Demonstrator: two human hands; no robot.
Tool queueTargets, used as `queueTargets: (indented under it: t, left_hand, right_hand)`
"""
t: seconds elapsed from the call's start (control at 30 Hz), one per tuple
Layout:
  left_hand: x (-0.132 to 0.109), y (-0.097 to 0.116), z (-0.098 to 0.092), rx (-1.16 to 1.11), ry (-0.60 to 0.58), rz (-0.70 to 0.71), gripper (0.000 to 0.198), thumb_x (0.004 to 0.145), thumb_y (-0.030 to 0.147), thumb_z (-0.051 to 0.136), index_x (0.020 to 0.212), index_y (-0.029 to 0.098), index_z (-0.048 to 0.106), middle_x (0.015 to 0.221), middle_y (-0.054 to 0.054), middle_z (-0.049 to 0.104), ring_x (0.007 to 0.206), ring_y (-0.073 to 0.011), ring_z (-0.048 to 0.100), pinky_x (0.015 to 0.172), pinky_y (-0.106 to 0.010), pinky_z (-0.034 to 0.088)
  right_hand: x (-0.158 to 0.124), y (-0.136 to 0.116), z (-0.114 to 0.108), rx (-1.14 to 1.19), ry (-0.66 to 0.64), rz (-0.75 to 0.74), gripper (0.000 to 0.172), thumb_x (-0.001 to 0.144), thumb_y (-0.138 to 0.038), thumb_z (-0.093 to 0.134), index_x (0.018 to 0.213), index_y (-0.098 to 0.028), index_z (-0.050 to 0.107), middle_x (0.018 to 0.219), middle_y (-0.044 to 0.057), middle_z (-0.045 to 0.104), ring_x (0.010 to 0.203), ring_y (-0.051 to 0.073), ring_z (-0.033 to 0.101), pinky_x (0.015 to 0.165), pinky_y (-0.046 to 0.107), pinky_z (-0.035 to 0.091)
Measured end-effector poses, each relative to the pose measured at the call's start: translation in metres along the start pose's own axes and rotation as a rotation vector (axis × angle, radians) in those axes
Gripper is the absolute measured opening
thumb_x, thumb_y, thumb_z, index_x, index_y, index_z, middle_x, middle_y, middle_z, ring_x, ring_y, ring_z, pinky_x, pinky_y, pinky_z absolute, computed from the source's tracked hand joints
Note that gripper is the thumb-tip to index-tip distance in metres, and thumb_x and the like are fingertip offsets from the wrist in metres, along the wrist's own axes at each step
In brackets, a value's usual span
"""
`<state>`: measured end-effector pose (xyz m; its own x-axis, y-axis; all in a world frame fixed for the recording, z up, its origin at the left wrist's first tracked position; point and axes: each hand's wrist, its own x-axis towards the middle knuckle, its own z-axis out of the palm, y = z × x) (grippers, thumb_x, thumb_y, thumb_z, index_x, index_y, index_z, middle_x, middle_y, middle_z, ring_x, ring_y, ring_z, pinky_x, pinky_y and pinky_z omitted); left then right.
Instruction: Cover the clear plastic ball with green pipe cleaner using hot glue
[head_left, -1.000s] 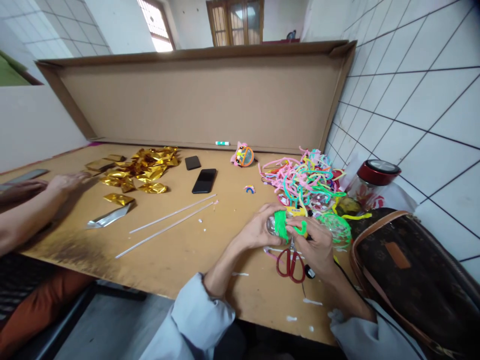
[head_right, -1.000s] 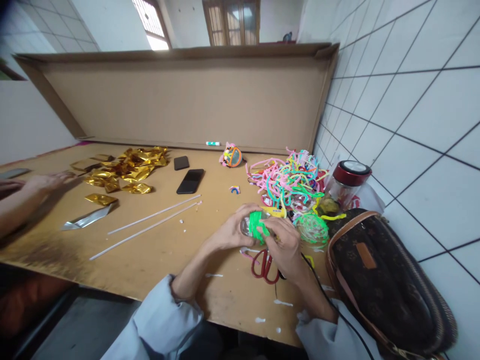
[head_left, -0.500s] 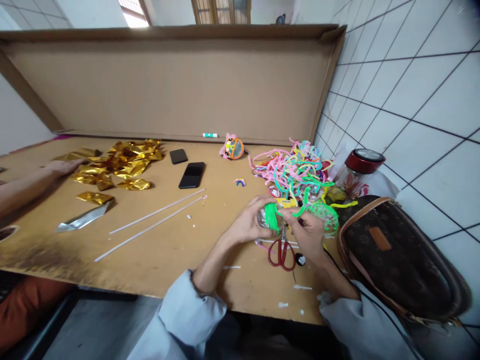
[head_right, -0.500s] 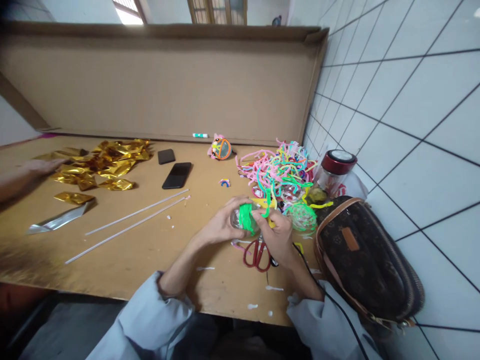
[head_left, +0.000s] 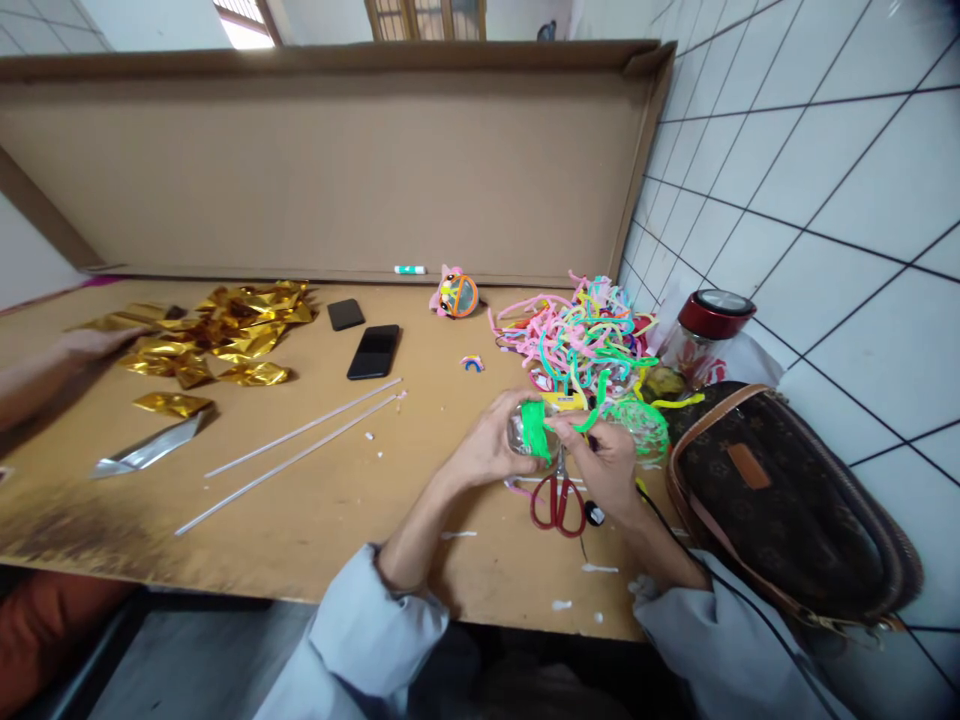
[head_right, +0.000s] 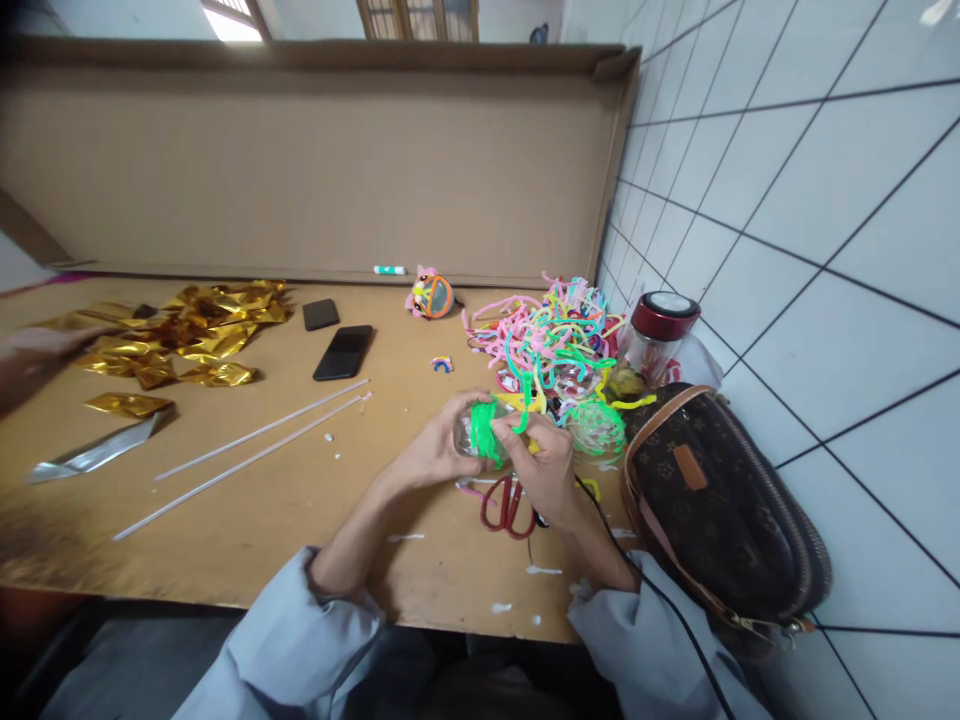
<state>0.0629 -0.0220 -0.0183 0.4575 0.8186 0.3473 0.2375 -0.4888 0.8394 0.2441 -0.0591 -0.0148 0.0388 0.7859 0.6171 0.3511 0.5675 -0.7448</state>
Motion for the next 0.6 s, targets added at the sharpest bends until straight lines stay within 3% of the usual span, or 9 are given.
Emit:
queueTargets:
  t: [0.17,0.37,0.6]
  left_hand:
    - [0.0000,-0.0028,-0.0013,-0.003,-0.021,0.035,0.074,0.059,0.018,0.077,0.129,0.023,0.051,0.133,-0.010,0.055,0.124,-0.0306,0.054,0.109,-0.047,0.042]
    - [0.0002,-0.0008,-0.0025,0.010,-0.020,0.058,0.077,0.060,0.019,0.077,0.131,0.024,0.050,0.138,-0.010,0.050,0.130,-0.0320,0.049,0.111,-0.048,0.040]
    - [-0.0014,-0.0064,-0.0047,-0.020,-0.048,0.067,0.071,0.063,0.024,0.082,0.127,0.025,0.052,0.133,-0.010,0.053,0.127,-0.0312,0.052,0.111,-0.049,0.041]
  right_hand:
    - [0.0000,0.0001,0.0008,0.017,0.003,0.014,0.019,0.089,-0.035,0.063,0.078,-0.024,0.073,0.079,0.002,0.077,0.077,0.020,0.073,0.075,0.034,0.056]
    - [0.0005,0.0029,0.0020,0.018,-0.023,-0.068,0.003,0.080,-0.026,0.072,0.082,-0.025,0.074,0.085,0.003,0.078,0.084,0.021,0.073,0.082,0.037,0.057]
    - [0.0025,0.0012,0.0023,0.048,-0.088,-0.096,0.015,0.078,-0.014,0.067,0.083,-0.025,0.075,0.087,0.002,0.078,0.086,0.020,0.073,0.084,0.036,0.057]
